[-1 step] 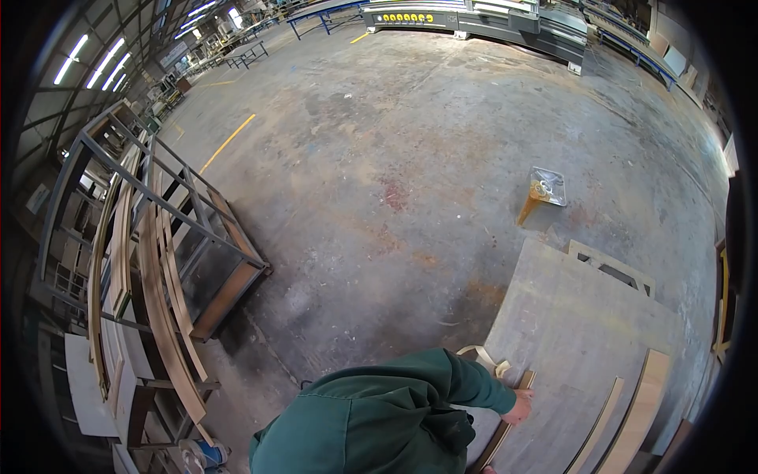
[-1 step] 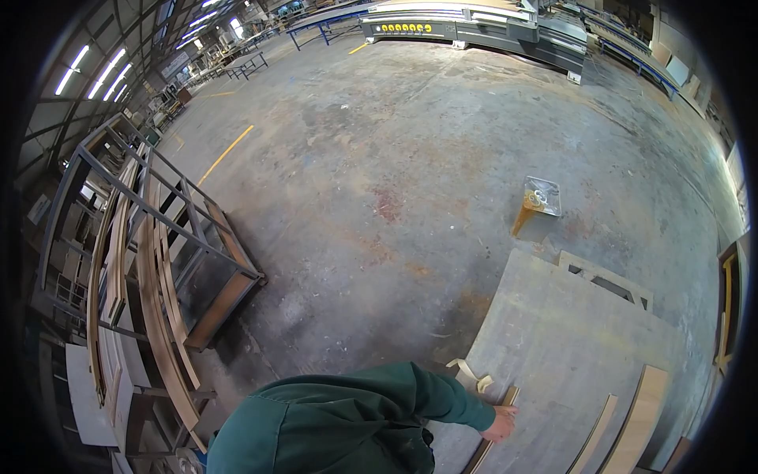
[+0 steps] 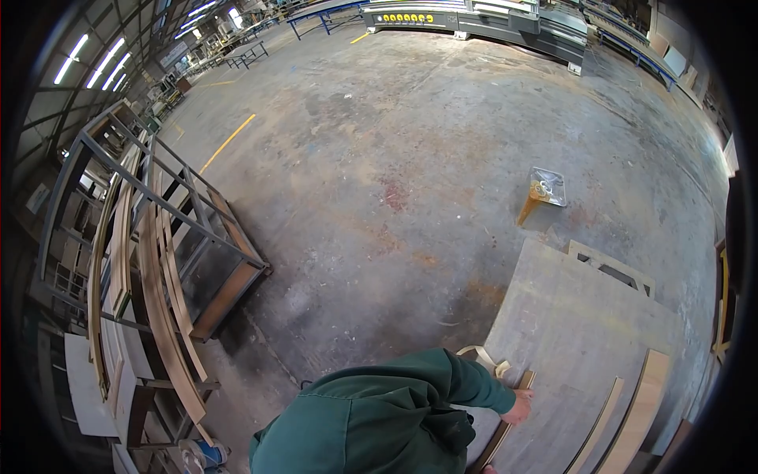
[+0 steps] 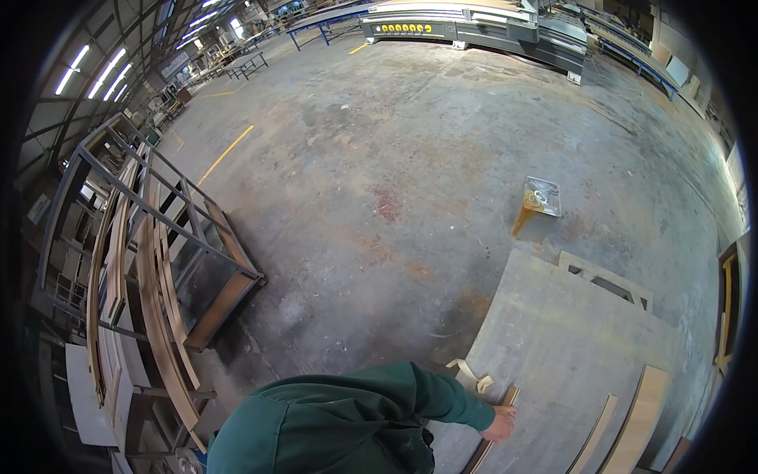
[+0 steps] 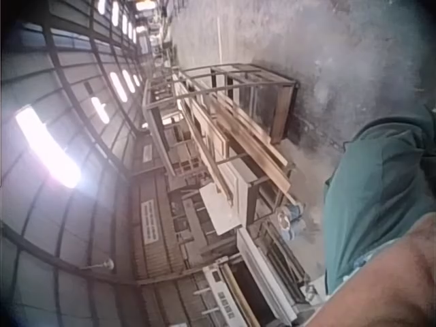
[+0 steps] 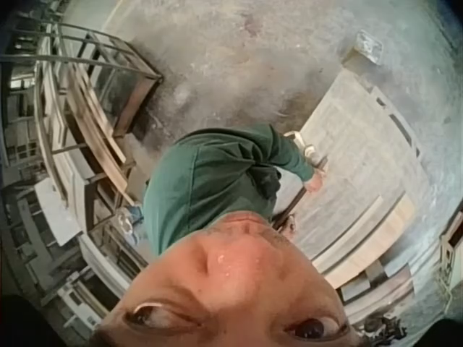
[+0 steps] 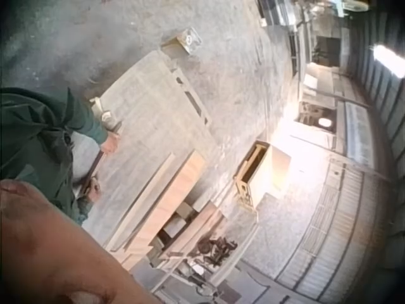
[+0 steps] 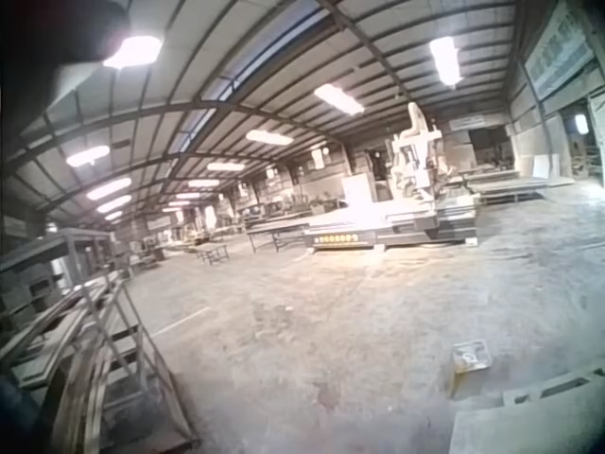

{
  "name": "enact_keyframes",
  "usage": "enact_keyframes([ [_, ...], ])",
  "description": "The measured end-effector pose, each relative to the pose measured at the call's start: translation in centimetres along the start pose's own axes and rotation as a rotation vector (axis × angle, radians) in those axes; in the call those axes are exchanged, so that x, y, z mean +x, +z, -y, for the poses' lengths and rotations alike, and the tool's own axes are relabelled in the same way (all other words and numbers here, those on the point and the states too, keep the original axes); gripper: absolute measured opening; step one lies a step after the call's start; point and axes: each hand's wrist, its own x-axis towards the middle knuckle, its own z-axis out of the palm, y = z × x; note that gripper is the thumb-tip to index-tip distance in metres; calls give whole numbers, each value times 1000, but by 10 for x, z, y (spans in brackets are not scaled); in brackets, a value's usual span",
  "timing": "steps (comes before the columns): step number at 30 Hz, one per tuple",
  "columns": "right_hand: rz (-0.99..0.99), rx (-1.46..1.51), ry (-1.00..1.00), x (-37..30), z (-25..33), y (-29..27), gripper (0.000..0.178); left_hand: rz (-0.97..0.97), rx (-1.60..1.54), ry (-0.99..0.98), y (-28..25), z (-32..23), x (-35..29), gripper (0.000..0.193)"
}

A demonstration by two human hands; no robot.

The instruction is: Applying and securing a decorative trim strip to a curved wooden furniture panel using a mallet and measuring tape.

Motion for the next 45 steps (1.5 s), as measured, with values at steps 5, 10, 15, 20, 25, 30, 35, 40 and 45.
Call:
enact_keyframes([
  [5, -108, 66, 195, 9, 14, 10, 17, 66, -116, -68, -7, -3, -2, 19],
  [10, -169, -74, 91, 38, -54, 2, 15, 52, -167, -80, -17, -9, -1, 22],
  [15, -200, -188, 13, 43, -46, 7, 15, 140, -148, -135, -21, -7, -2, 22],
  [20, -151, 503, 369, 10, -5, 5, 11, 166, -133, -134, -25, -7, 1, 21],
  [25, -248, 490, 247, 8, -45, 8, 7, 180, -38, -124, -27, -15, -1, 19],
  [30, -376, 281, 162, -7, -83, 22, 9, 117, -39, 66, 20, -53, 1, 16],
  [35, -363, 131, -142, -34, -3, 45, 43, 465, 26, -35, -3, -69, -12, 18],
  [40, -539, 38, -183, -33, 9, 50, 25, 329, -146, -162, -71, -55, -23, 8],
  [45, -639, 70, -2, -62, -21, 46, 23, 344, -208, -117, -63, -60, -9, 11],
])
